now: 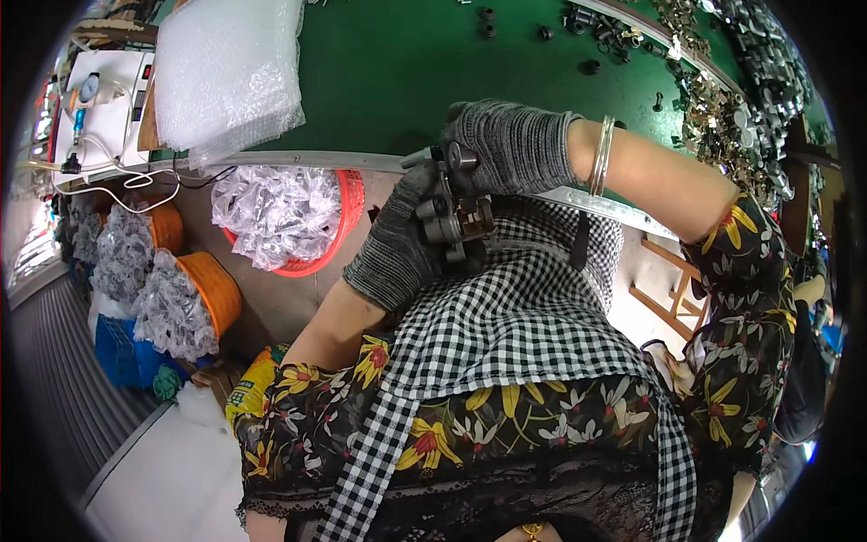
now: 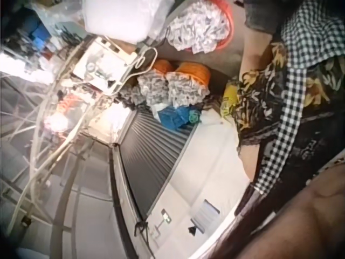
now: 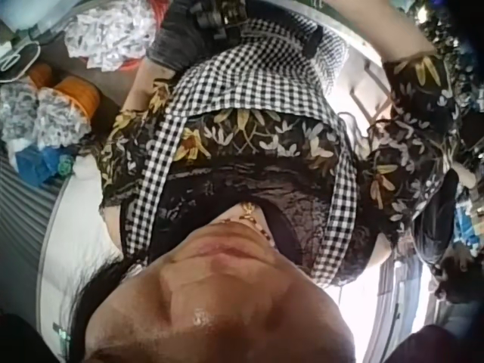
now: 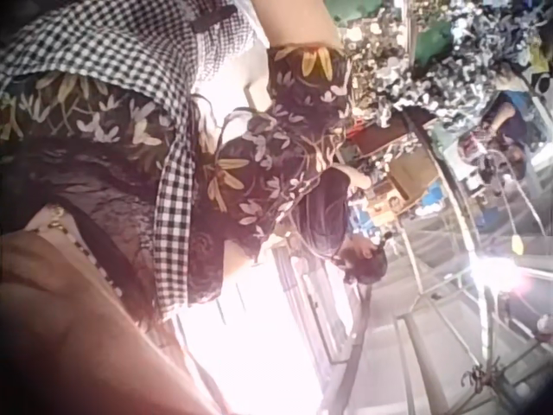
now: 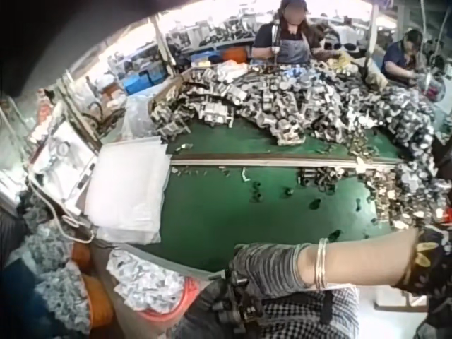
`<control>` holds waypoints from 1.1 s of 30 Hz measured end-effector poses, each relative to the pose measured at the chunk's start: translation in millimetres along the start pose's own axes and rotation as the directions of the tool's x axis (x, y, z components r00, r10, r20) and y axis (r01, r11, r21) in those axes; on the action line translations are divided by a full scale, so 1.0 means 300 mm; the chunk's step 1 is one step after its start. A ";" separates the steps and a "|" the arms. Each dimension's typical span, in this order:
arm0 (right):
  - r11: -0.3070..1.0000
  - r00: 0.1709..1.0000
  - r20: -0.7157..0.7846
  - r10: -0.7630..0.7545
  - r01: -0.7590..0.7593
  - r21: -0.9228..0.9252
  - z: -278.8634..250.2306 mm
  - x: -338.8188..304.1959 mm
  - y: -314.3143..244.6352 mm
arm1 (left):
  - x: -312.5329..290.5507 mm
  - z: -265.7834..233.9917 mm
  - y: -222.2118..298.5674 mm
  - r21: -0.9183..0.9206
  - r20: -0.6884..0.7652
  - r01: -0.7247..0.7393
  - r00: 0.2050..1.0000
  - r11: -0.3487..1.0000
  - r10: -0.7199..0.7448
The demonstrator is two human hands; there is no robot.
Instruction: Assembling small metal and plastic parts for industrial components at a factory workbench.
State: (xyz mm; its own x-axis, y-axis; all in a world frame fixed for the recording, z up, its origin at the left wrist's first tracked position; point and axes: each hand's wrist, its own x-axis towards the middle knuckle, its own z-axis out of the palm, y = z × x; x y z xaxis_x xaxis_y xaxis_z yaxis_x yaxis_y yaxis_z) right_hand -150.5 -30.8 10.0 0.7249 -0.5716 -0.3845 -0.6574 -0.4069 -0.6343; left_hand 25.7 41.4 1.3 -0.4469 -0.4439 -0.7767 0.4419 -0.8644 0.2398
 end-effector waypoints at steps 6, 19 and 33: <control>0.934 0.937 -0.258 -0.237 0.293 0.206 0.057 -0.010 0.041 | 0.063 -0.041 -0.003 0.077 0.022 0.051 0.998 0.996 -0.053; 0.981 0.961 -0.197 0.192 -0.180 0.078 0.034 -0.016 -0.034 | 0.025 0.048 0.013 0.193 -0.164 -0.012 0.986 0.981 0.045; 0.943 0.950 -0.226 0.215 -0.142 0.301 0.019 -0.031 -0.068 | 0.003 0.049 0.029 0.237 -0.205 -0.040 0.975 0.971 0.090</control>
State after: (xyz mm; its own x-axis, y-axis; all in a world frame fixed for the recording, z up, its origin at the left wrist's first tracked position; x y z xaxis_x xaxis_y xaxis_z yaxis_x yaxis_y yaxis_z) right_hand -142.5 -13.3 22.7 0.5008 -0.7915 -0.3502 -0.6609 -0.0884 -0.7453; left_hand 17.6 29.9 11.3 -0.2365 -0.4620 -0.8547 0.2623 -0.8774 0.4017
